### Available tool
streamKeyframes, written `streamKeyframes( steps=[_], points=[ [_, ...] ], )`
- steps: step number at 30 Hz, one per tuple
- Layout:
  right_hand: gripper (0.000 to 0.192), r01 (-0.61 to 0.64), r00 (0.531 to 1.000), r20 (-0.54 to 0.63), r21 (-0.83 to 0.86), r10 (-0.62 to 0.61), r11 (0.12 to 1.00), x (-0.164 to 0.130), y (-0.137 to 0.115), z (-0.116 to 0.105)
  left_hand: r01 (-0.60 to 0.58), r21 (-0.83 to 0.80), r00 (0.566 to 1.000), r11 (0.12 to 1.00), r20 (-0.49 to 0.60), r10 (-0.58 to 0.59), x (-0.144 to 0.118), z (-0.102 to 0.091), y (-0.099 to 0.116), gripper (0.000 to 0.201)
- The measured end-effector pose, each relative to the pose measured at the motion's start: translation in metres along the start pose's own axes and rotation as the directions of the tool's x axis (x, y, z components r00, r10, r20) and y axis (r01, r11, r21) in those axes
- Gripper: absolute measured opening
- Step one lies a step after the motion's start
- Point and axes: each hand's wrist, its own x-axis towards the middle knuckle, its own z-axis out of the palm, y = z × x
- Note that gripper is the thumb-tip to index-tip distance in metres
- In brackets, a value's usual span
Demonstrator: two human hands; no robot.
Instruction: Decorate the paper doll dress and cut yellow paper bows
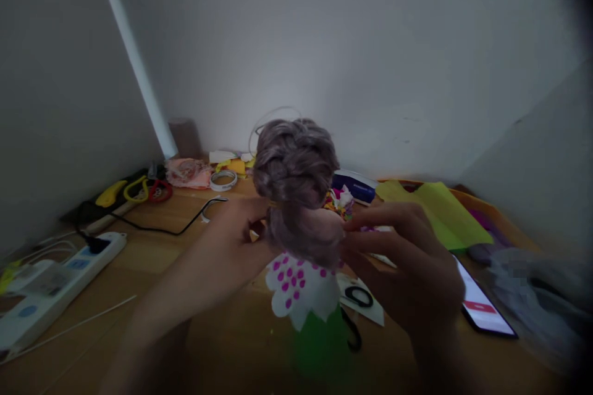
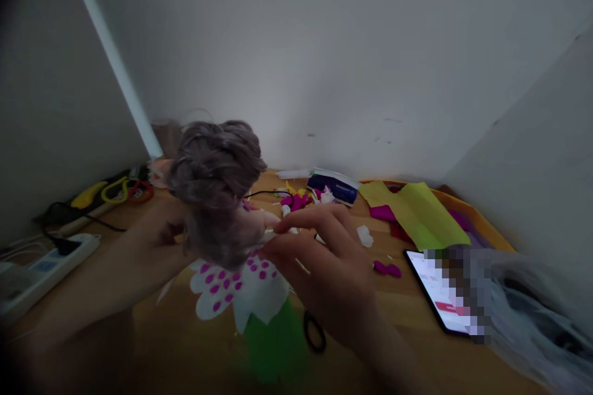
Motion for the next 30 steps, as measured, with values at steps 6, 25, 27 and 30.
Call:
streamKeyframes(
  steps=[6, 25, 27, 30],
  points=[
    [0.008, 0.109, 0.994, 0.005, -0.088, -0.109, 0.990, -0.005, 0.004, -0.011, -0.086, 0.073, 0.993, 0.994, -0.071, 0.091, -0.004, 0.001, -0.004, 0.022],
    [0.012, 0.233, 0.939, 0.176, 0.312, -0.297, 0.921, -0.002, 0.010, -0.018, -0.151, -0.023, 0.988, 0.988, -0.036, 0.150, -0.010, 0.001, 0.001, 0.016],
    [0.012, 0.202, 0.953, 0.136, 0.381, -0.271, 0.902, -0.004, 0.008, -0.018, -0.138, -0.043, 0.990, 0.989, -0.041, 0.137, -0.009, 0.002, 0.000, 0.019],
    [0.011, 0.215, 0.953, 0.098, 0.452, -0.288, 0.866, -0.006, 0.004, -0.017, -0.161, -0.025, 0.984, 0.987, -0.081, 0.159, -0.010, 0.004, -0.003, 0.020]
  ],
)
